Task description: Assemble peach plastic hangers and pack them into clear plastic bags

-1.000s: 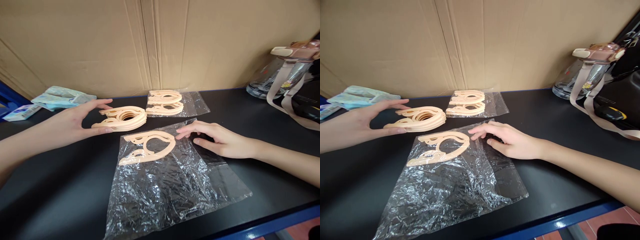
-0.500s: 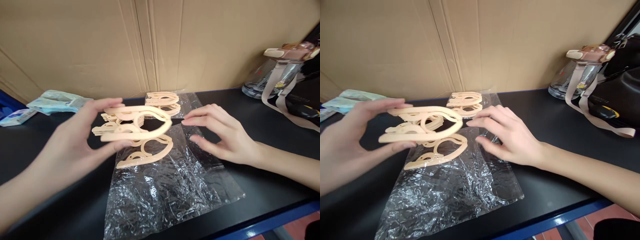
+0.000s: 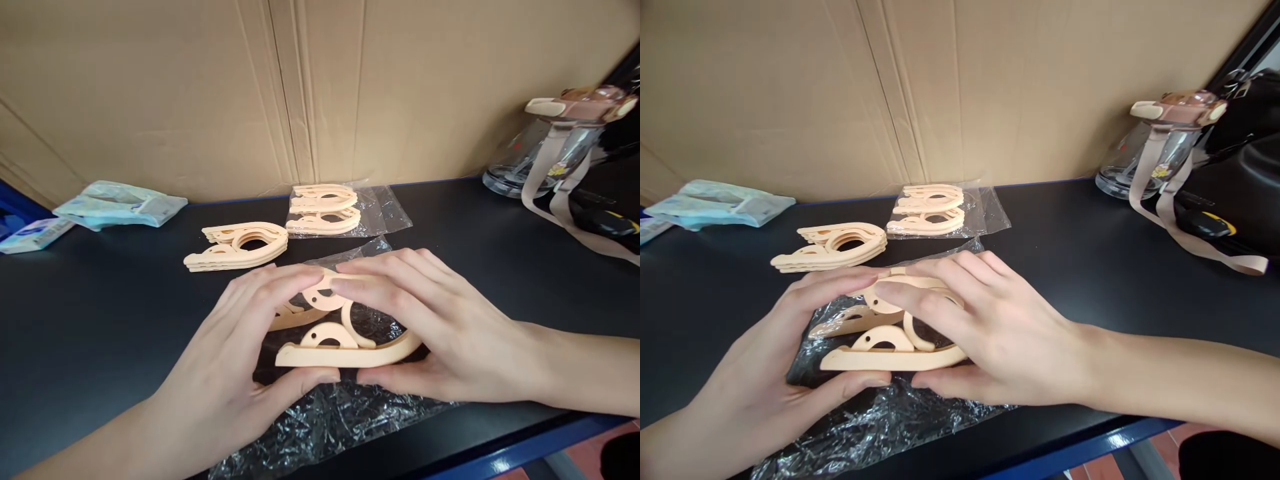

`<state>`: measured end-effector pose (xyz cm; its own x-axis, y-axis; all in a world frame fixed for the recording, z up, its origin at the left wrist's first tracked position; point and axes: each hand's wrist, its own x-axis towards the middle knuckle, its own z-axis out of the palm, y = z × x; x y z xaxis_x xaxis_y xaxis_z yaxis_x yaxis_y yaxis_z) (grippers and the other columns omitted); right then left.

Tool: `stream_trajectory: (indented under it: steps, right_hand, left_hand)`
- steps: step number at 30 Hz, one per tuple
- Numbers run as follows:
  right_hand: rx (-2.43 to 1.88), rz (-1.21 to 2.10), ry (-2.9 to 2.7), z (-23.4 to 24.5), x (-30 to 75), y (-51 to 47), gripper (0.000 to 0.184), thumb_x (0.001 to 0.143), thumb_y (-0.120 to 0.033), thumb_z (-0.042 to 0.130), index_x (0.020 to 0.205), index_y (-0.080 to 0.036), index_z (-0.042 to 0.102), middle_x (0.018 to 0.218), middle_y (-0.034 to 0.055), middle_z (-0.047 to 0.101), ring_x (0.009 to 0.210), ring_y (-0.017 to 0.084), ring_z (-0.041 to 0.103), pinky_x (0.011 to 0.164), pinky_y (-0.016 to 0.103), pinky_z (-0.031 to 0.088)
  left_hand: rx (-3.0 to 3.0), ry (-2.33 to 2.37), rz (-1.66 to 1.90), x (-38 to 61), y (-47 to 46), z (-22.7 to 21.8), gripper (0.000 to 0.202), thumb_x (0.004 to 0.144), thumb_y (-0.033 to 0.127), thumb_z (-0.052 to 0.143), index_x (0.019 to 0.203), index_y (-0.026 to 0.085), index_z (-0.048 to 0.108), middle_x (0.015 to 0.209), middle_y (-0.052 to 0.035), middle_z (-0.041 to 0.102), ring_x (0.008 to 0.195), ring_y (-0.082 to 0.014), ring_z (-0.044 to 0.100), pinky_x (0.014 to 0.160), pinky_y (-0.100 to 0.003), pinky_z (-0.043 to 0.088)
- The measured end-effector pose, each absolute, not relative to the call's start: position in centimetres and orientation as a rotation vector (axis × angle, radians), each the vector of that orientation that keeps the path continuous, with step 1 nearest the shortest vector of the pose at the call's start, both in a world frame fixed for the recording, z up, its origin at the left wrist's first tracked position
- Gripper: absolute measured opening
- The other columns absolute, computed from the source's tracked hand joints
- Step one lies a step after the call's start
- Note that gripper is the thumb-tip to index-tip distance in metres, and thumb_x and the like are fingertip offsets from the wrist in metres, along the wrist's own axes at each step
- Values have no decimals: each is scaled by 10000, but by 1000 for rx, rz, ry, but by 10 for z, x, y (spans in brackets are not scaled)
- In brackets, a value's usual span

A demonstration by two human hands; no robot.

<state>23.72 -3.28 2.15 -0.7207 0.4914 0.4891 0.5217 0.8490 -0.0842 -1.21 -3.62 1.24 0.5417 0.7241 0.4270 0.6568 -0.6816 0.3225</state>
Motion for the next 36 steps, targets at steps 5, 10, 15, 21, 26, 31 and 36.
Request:
stream_trajectory:
  steps: [5,10,15,21,26,31,36]
  right_hand:
    - [-842,-9,-2497,30,250,-21,644,824,-257,642,1427,-196,426,1306,96,608,1194,291,550,975,437,476]
    - [-1053,-37,-2630,51,298,6,683,833,-342,650,1469,-291,407,1304,69,596,1181,328,562,947,494,514]
    - [-1278,123,-2766,62,333,16,726,789,-374,666,1471,-329,422,1315,82,594,1140,343,600,901,489,553]
    - [-1256,365,-2860,64,322,-3,768,798,-376,725,1489,-433,393,1348,21,598,1124,274,633,858,363,561]
    - [-1135,473,-2859,61,301,-16,725,811,-463,724,1473,-408,435,1285,11,643,1103,261,634,827,341,537]
    - [-1062,433,-2878,50,283,-19,690,861,-468,682,1487,-347,420,1243,38,651,1116,265,582,861,381,483]
    - [-948,313,-2894,44,278,-18,668,885,-545,632,1473,-282,458,1193,63,669,1096,272,552,888,412,433]
  left_hand:
    - [2621,1253,733,-19,-27,12,673,944,583,528,1518,369,251,1536,-5,451,1391,-294,446,1160,-437,383]
    - [2745,1140,580,-34,-6,11,406,1032,350,399,1435,342,448,1539,40,456,1424,-237,417,1203,-400,328]
    - [2701,1124,389,-42,5,3,421,1049,383,361,1459,365,454,1567,68,430,1462,-223,368,1220,-409,309]
    - [2747,1081,293,-44,7,1,452,1048,366,359,1498,372,399,1588,80,396,1475,-209,345,1230,-424,290]
    - [2710,1125,339,-42,4,4,438,1050,393,342,1479,390,430,1575,96,414,1463,-210,368,1227,-420,299]
    - [2693,1145,324,-41,3,3,434,1049,426,341,1471,397,438,1586,109,390,1476,-203,343,1232,-408,287]
    - [2702,1154,320,-41,3,4,436,1053,430,328,1469,375,446,1588,101,388,1478,-195,338,1232,-397,285]
